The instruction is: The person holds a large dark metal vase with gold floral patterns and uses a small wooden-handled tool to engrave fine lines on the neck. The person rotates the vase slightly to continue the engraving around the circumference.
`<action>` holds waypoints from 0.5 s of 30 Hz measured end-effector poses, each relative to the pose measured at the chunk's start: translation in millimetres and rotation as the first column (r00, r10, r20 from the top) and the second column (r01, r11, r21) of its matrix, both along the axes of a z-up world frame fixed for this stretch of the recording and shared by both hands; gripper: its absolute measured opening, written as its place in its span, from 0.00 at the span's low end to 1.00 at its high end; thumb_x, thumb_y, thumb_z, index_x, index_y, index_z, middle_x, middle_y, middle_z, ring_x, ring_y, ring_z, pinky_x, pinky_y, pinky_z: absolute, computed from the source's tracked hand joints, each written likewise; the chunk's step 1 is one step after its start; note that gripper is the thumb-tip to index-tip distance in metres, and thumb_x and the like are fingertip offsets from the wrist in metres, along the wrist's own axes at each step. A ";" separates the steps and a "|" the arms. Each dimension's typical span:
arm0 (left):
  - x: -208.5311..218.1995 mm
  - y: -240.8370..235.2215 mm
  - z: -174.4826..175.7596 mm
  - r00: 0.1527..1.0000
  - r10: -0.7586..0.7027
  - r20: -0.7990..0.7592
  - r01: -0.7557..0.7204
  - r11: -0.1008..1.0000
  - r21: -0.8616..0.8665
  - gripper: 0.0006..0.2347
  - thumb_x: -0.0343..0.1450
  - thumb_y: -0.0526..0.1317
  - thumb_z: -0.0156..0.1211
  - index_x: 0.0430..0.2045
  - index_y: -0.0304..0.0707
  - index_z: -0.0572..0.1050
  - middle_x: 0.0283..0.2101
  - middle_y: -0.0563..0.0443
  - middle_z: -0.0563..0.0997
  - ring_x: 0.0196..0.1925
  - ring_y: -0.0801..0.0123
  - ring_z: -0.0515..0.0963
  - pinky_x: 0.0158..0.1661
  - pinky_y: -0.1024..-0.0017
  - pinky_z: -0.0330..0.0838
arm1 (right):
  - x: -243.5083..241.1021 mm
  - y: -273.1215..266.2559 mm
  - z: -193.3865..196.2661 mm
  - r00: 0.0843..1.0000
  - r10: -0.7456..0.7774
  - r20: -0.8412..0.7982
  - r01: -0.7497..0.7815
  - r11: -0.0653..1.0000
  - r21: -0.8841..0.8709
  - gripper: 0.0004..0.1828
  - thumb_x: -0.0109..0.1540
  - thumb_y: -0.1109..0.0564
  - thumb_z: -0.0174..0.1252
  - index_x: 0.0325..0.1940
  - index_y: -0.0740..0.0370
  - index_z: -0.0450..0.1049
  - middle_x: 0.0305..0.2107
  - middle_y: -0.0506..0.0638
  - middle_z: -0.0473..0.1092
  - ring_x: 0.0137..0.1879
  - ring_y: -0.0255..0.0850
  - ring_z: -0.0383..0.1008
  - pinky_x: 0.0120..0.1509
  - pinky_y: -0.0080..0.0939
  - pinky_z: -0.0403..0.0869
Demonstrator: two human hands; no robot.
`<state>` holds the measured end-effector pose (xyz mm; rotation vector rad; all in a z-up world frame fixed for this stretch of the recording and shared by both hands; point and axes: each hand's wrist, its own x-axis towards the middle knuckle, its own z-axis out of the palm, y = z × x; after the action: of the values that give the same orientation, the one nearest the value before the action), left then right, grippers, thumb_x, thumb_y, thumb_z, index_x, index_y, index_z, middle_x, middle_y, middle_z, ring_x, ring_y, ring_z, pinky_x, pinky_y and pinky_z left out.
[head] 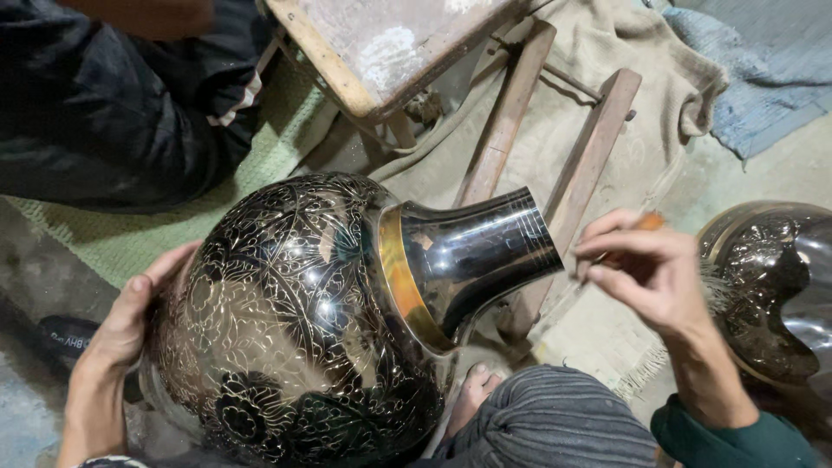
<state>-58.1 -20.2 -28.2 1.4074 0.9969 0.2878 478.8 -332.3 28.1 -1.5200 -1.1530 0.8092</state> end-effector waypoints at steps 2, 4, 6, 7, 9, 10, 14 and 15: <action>-23.1 2.9 -22.9 0.996 0.085 -0.012 -0.085 0.995 -0.047 0.48 0.63 0.73 0.51 0.67 0.26 0.62 0.68 0.35 0.69 0.68 0.51 0.68 0.67 0.58 0.56 | -7.8 2.6 -11.4 1.000 -0.023 0.003 0.023 0.982 -0.188 0.16 0.51 0.62 0.68 0.43 0.64 0.82 0.36 0.51 0.75 0.27 0.33 0.76 0.28 0.31 0.74; -44.8 3.5 -41.1 0.992 0.129 -0.010 -0.129 0.989 -0.067 0.46 0.63 0.70 0.55 0.67 0.25 0.63 0.67 0.34 0.70 0.67 0.51 0.69 0.67 0.58 0.57 | -21.0 4.2 -25.7 0.993 0.014 0.116 -0.004 0.996 -0.085 0.15 0.52 0.61 0.69 0.43 0.64 0.82 0.37 0.50 0.73 0.28 0.32 0.69 0.30 0.32 0.69; -60.8 1.7 -53.9 0.991 0.131 0.010 -0.130 0.989 -0.066 0.45 0.63 0.67 0.58 0.66 0.25 0.65 0.66 0.35 0.72 0.67 0.51 0.70 0.67 0.59 0.57 | -31.8 2.9 -35.6 0.979 0.002 0.202 0.009 0.998 -0.055 0.13 0.54 0.60 0.70 0.43 0.62 0.82 0.32 0.49 0.71 0.27 0.31 0.64 0.30 0.33 0.65; -64.9 0.7 -58.3 0.993 0.112 -0.036 -0.113 0.993 -0.027 0.44 0.62 0.67 0.57 0.67 0.28 0.65 0.67 0.37 0.72 0.67 0.54 0.70 0.65 0.60 0.59 | -35.3 1.9 -37.8 0.973 -0.023 0.230 0.041 0.996 -0.073 0.11 0.55 0.59 0.71 0.41 0.61 0.83 0.26 0.48 0.69 0.26 0.31 0.63 0.29 0.34 0.63; -67.6 1.4 -60.6 0.988 0.082 -0.131 -0.075 0.996 0.052 0.44 0.61 0.66 0.55 0.68 0.33 0.66 0.68 0.42 0.72 0.67 0.58 0.71 0.62 0.62 0.62 | -39.8 1.3 -37.0 0.952 -0.059 0.299 0.079 0.995 -0.054 0.10 0.55 0.58 0.72 0.40 0.60 0.84 0.19 0.45 0.67 0.23 0.31 0.60 0.28 0.36 0.60; -64.7 3.8 -58.6 0.993 0.081 -0.085 -0.078 0.996 0.034 0.43 0.62 0.65 0.56 0.68 0.31 0.66 0.68 0.41 0.72 0.67 0.58 0.71 0.63 0.63 0.61 | -39.1 2.0 -35.1 0.938 -0.072 0.338 0.082 0.997 -0.015 0.11 0.53 0.57 0.72 0.39 0.60 0.84 0.17 0.44 0.66 0.22 0.30 0.60 0.27 0.36 0.59; -52.6 9.0 -39.6 0.998 0.068 0.004 -0.068 0.997 -0.041 0.41 0.65 0.63 0.56 0.67 0.28 0.65 0.68 0.39 0.72 0.67 0.57 0.70 0.66 0.66 0.57 | -51.0 4.6 -14.9 0.887 -0.189 0.421 0.199 0.980 0.020 0.13 0.51 0.54 0.75 0.28 0.63 0.79 0.13 0.47 0.59 0.21 0.32 0.55 0.28 0.38 0.56; -45.5 13.2 -35.7 0.998 0.055 0.005 -0.054 0.997 -0.057 0.41 0.65 0.63 0.56 0.67 0.28 0.65 0.68 0.40 0.71 0.67 0.58 0.70 0.65 0.66 0.57 | -52.8 6.0 -9.1 0.889 -0.210 0.407 0.243 0.970 -0.030 0.13 0.51 0.54 0.75 0.28 0.64 0.80 0.12 0.47 0.58 0.20 0.32 0.54 0.26 0.39 0.55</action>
<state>-103.6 -7.0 -63.9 1.3286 1.0320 0.3016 426.1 -326.3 19.0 -1.9082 -1.2139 0.3948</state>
